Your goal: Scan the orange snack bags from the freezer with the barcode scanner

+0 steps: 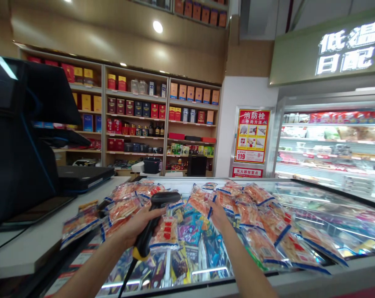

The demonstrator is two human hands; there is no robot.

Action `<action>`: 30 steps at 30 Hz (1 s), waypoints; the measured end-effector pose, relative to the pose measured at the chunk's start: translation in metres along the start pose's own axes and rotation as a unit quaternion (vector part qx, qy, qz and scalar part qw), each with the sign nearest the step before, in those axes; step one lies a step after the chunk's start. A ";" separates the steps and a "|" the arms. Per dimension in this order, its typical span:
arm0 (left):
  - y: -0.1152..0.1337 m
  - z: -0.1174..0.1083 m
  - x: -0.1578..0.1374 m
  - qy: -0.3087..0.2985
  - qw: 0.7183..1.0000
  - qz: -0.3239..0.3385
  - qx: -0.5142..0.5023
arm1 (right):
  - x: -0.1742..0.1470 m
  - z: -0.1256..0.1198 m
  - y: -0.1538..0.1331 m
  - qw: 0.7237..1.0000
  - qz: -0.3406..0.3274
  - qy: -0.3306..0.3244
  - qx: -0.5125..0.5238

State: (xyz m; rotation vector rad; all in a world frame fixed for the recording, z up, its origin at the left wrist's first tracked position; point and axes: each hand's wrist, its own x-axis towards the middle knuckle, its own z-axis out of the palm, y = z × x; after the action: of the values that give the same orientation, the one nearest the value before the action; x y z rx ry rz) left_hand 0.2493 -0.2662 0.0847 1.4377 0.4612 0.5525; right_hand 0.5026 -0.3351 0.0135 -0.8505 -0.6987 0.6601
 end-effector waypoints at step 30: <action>0.001 -0.035 0.004 0.087 0.996 -0.003 0.014 | 0.019 0.034 0.035 0.998 -0.024 0.058 0.004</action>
State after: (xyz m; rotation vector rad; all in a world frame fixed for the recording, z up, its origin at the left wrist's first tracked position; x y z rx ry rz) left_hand 0.2312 -0.2365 0.0826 1.4210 0.6131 0.6726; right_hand 0.4800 -0.2888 0.0058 -0.8561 -0.6102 0.5665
